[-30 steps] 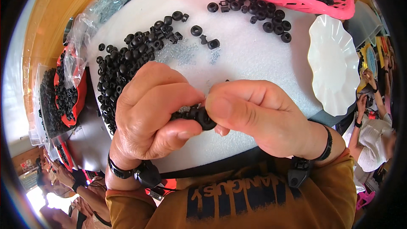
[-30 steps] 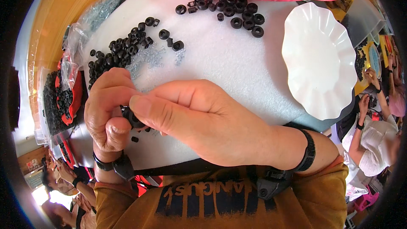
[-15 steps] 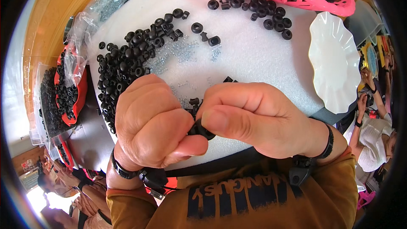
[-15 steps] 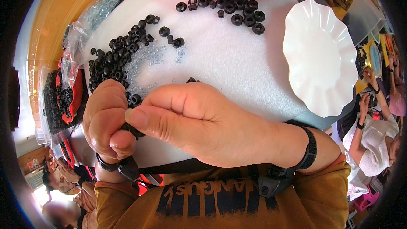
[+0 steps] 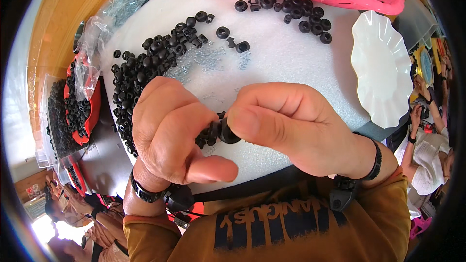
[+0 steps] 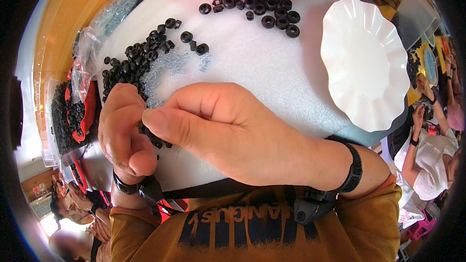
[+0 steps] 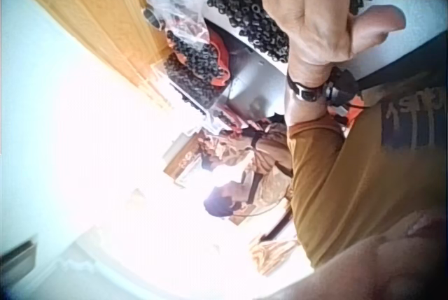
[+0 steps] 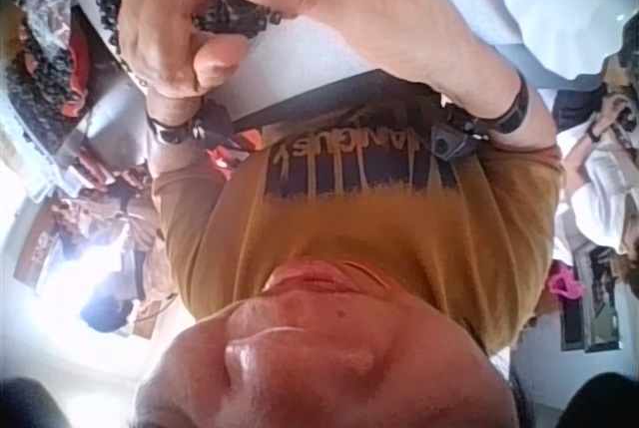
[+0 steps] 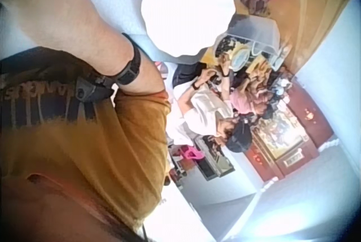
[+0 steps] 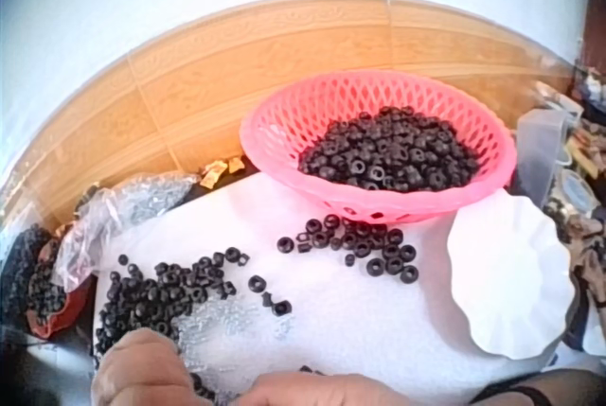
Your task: Manually assembling small black plastic components by inserting plugs into caps.
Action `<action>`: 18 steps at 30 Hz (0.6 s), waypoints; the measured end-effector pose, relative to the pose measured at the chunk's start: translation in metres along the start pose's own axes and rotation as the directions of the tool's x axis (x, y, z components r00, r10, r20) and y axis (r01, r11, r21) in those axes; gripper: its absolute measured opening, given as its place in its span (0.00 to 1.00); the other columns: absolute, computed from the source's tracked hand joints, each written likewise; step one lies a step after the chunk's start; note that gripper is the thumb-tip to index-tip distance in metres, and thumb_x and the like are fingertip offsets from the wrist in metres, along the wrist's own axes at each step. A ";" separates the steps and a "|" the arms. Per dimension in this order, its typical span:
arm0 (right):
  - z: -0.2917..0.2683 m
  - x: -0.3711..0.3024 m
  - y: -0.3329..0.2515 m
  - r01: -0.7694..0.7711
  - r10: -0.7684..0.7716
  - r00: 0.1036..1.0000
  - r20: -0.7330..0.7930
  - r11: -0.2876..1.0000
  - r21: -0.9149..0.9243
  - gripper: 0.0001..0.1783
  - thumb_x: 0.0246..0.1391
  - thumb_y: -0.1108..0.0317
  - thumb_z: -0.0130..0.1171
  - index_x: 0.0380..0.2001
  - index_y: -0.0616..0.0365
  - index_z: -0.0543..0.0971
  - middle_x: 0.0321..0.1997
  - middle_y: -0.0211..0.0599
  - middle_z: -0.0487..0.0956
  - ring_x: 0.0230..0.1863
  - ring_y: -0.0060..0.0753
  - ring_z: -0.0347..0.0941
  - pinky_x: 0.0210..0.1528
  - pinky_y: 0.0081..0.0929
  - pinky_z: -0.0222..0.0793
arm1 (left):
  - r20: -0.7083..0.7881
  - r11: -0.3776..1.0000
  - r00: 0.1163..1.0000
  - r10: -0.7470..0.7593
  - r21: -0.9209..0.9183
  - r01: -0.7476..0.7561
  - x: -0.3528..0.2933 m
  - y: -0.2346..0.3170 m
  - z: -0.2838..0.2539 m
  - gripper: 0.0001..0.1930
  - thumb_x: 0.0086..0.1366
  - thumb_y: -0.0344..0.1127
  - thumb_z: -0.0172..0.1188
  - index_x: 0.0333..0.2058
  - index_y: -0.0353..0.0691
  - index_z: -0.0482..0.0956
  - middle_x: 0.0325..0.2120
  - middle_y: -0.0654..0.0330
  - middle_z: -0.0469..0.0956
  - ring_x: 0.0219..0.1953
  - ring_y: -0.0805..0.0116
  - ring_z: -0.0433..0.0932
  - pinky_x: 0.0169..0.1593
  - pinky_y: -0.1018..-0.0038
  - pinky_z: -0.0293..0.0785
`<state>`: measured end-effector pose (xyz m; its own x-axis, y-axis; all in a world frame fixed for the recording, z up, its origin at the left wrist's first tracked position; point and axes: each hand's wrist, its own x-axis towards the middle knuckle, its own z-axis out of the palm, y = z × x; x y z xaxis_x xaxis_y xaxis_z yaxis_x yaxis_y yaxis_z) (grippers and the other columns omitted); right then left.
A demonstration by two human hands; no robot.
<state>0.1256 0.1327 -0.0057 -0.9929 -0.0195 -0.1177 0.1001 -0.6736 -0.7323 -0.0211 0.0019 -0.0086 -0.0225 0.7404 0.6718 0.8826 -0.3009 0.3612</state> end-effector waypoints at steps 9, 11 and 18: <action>-0.001 0.002 0.002 0.094 -0.091 0.995 -0.028 0.990 0.103 0.11 0.57 0.64 0.51 0.32 0.63 0.75 0.29 0.25 0.71 0.31 0.12 0.63 0.33 0.12 0.60 | 0.066 0.935 0.995 0.074 0.343 -0.093 0.008 0.009 0.004 0.22 0.42 0.47 0.69 0.24 0.35 0.71 0.17 0.61 0.65 0.15 0.66 0.64 0.17 0.74 0.60; -0.001 0.003 0.004 0.111 -0.107 0.994 -0.038 0.988 0.105 0.11 0.57 0.64 0.51 0.32 0.63 0.75 0.29 0.25 0.72 0.32 0.12 0.64 0.34 0.12 0.61 | 0.070 0.919 0.993 0.091 0.379 -0.111 0.008 0.010 0.006 0.21 0.41 0.45 0.70 0.24 0.35 0.71 0.17 0.61 0.66 0.15 0.66 0.65 0.17 0.74 0.61; -0.001 0.004 0.001 0.112 -0.107 0.993 -0.041 0.984 0.139 0.11 0.56 0.65 0.52 0.31 0.62 0.76 0.28 0.25 0.72 0.29 0.12 0.63 0.31 0.12 0.60 | 0.063 0.946 0.997 0.039 0.318 -0.057 0.009 0.010 0.006 0.20 0.43 0.43 0.69 0.26 0.34 0.72 0.18 0.60 0.67 0.16 0.65 0.66 0.19 0.73 0.62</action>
<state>0.1220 0.1326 -0.0073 -0.9944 0.0831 -0.0658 -0.0217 -0.7676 -0.6406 -0.0098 0.0091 -0.0026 0.0416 0.7646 0.6432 0.9859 -0.1360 0.0979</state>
